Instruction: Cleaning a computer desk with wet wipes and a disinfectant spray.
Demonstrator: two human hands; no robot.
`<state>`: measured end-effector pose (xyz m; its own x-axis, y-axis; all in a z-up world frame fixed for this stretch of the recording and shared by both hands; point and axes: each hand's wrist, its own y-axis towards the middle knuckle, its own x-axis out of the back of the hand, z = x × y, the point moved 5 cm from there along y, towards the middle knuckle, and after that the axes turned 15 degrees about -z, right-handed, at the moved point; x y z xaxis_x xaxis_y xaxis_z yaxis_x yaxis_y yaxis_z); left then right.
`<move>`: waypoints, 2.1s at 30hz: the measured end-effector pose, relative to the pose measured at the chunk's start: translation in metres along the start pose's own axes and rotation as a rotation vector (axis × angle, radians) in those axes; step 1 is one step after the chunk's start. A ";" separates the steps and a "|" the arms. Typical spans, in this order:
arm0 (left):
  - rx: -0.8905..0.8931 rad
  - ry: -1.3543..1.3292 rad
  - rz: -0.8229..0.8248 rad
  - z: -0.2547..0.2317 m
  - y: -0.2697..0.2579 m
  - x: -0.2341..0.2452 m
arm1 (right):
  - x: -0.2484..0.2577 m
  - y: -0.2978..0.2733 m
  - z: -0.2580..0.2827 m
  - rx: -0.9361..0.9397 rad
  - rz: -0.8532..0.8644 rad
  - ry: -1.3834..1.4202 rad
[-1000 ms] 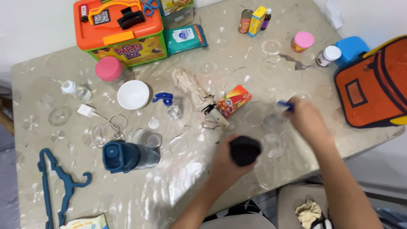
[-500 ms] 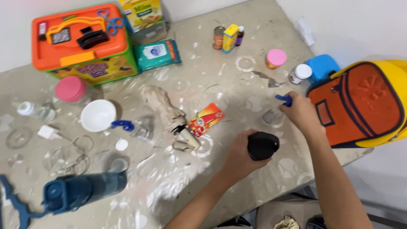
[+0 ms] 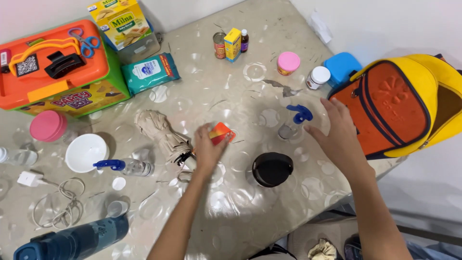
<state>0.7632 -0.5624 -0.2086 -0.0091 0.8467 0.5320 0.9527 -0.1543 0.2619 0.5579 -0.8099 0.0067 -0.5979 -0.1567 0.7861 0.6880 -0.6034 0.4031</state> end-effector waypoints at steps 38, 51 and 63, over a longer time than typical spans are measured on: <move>0.411 0.129 0.068 0.081 -0.093 0.051 | -0.002 -0.047 0.088 0.314 0.169 -0.233; 0.161 0.120 0.466 0.029 -0.235 0.089 | -0.222 -0.088 0.292 0.306 0.564 0.870; 0.032 0.559 -0.913 0.028 -0.118 0.405 | -0.315 -0.062 0.305 0.268 0.501 0.596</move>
<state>0.6561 -0.1866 -0.0467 -0.8527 0.2799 0.4411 0.5223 0.4401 0.7304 0.8288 -0.4848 -0.1227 -0.2598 -0.7921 0.5524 0.9611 -0.1562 0.2279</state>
